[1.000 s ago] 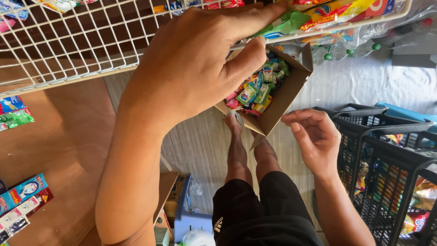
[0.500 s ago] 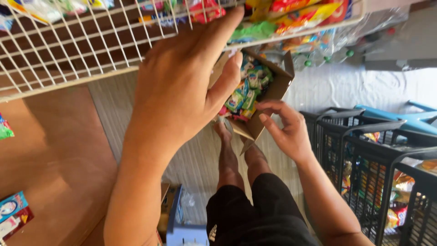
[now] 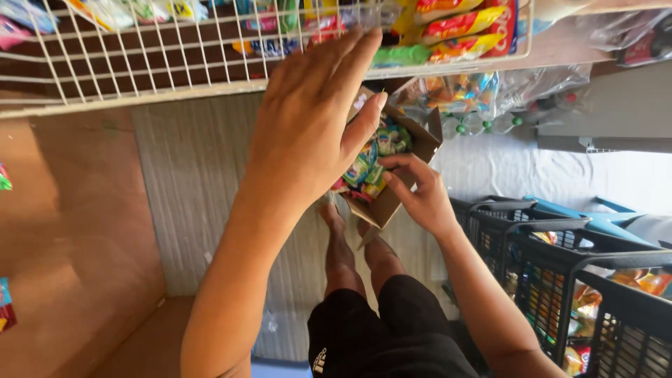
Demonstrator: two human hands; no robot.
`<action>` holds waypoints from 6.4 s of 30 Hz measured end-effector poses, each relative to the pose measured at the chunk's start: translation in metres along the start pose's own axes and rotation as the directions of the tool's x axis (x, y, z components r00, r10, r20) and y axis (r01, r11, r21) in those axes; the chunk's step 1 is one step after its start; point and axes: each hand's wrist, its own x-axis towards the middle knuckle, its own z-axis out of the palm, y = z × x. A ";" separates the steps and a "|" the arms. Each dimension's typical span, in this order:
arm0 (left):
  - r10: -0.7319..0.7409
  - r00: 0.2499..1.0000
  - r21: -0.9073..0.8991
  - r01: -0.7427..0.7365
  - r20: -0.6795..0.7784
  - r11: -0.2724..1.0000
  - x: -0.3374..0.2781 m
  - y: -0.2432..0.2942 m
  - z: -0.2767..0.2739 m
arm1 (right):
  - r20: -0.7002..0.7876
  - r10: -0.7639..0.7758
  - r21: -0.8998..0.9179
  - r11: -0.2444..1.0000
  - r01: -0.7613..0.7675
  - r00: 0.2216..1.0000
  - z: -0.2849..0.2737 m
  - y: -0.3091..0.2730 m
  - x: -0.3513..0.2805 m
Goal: Stocking and organizing canned goods and snack sachets on grocery store shelves.
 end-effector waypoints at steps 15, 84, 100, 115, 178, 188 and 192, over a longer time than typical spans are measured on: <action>-0.479 0.853 -0.258 0.424 -0.209 0.868 -0.172 0.004 0.119 | 0.061 0.273 -0.237 0.938 -0.252 0.960 0.105 0.321 0.011; -0.491 0.839 -0.940 0.324 0.234 0.106 -0.081 0.080 -0.016 | 0.027 0.180 0.946 0.315 -0.083 0.983 -0.014 -0.133 -0.043; -0.129 0.917 -0.336 0.266 0.377 0.904 0.078 -0.055 0.039 | -0.243 0.313 0.811 0.585 0.015 0.918 -0.002 -0.133 -0.064; 0.067 0.775 -0.467 0.306 0.628 0.830 0.083 -0.091 0.037 | -0.218 0.341 0.787 0.615 -0.041 0.914 0.016 -0.136 -0.060; -0.727 0.631 -0.424 0.756 0.270 0.499 -0.317 0.053 0.184 | 0.117 0.374 -0.577 0.779 -0.244 0.920 0.169 0.524 -0.020; -0.738 0.568 -0.423 0.807 0.364 0.413 -0.339 0.042 0.185 | 0.157 0.688 -0.616 0.629 -0.475 0.708 0.159 0.465 0.015; -0.743 0.545 -0.408 0.824 0.388 0.392 -0.346 0.042 0.187 | 0.181 0.606 -0.626 0.678 -0.385 0.774 0.152 0.453 0.017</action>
